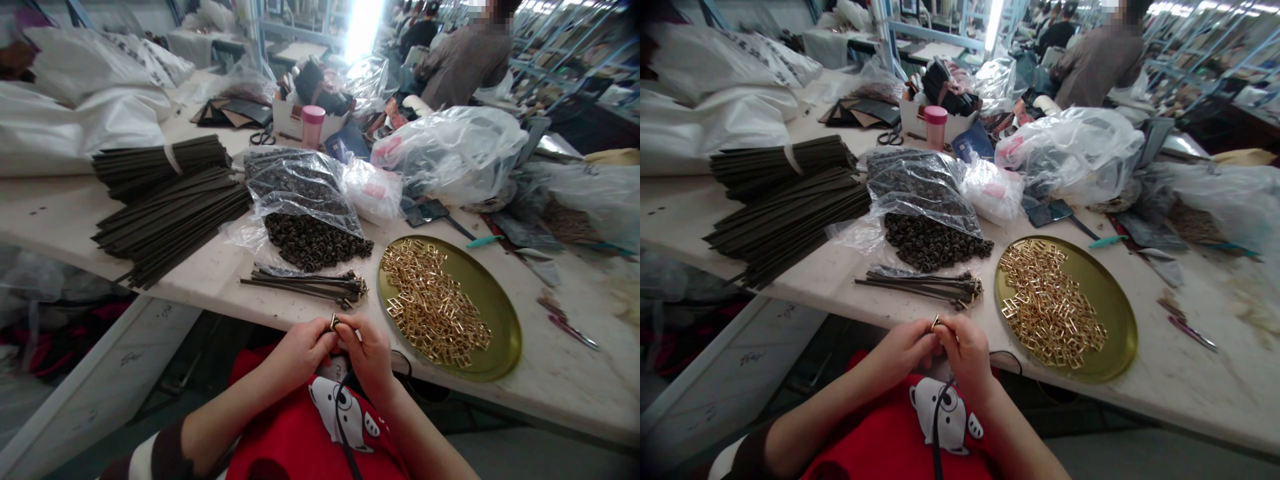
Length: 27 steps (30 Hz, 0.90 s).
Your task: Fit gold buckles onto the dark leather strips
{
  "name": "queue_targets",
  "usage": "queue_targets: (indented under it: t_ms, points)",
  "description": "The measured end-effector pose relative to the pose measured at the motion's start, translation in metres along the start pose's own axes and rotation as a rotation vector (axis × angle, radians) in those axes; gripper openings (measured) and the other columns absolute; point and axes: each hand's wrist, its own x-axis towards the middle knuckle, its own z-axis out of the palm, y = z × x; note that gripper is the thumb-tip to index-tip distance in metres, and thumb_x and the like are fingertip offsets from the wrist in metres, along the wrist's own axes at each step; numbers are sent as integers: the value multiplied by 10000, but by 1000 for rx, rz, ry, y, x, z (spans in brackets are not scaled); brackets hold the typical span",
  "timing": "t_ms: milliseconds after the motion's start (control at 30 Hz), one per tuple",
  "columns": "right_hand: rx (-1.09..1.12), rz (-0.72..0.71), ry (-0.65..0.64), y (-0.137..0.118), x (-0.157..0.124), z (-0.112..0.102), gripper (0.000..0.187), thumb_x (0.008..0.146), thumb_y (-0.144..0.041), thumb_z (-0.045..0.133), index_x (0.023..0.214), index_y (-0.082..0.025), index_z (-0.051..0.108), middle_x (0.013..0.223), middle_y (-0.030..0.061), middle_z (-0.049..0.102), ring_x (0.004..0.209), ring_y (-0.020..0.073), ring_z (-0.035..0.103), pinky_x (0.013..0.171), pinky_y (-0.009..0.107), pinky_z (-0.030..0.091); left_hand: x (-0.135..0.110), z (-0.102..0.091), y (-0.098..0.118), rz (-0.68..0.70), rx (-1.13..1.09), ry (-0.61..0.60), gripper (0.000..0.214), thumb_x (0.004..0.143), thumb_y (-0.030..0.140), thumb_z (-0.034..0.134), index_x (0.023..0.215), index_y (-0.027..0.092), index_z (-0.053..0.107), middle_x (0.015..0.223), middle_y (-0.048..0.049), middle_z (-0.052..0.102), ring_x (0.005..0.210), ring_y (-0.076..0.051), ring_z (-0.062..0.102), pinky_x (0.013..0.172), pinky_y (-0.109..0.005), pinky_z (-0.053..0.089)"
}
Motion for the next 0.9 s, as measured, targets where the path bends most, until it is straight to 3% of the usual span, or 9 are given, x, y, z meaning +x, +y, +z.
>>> queue_targets:
  t_ms: [167, 400, 633, 900]
  points:
    - [16, -17, 13, -3, -5, 5, 184, 882, -226, 413, 948, -207, 584, 736, 25, 631, 660, 151, 593, 595, 271, 471, 0, -3, -2, -16, 10, 13, 259, 859, 335, 384, 740, 156, 529, 567, 36, 533, 511, -100, 492, 501, -199, 350]
    - [75, 123, 56, -8, -1, 4, 106, 867, -239, 457, 858, -203, 556, 678, -11, 595, 591, 122, 569, 540, 229, 451, -4, -9, 1, 25, 80, -59, 195, 844, 226, 362, 749, 162, 520, 594, 30, 538, 550, -105, 495, 511, -197, 346]
    - [63, 67, 95, -8, -4, 7, 46, 847, -215, 493, 804, -213, 510, 676, -26, 557, 606, 114, 541, 562, 223, 431, -5, -7, -1, 31, 113, -54, 237, 864, 260, 345, 737, 160, 519, 574, 32, 522, 523, -101, 478, 497, -199, 330]
    - [96, 106, 108, -6, -8, 12, 52, 842, -211, 495, 791, -214, 491, 670, -33, 528, 591, 112, 531, 556, 226, 426, -4, -7, -2, 5, 61, -50, 235, 863, 295, 362, 738, 163, 511, 574, 38, 511, 514, -97, 482, 496, -193, 341]
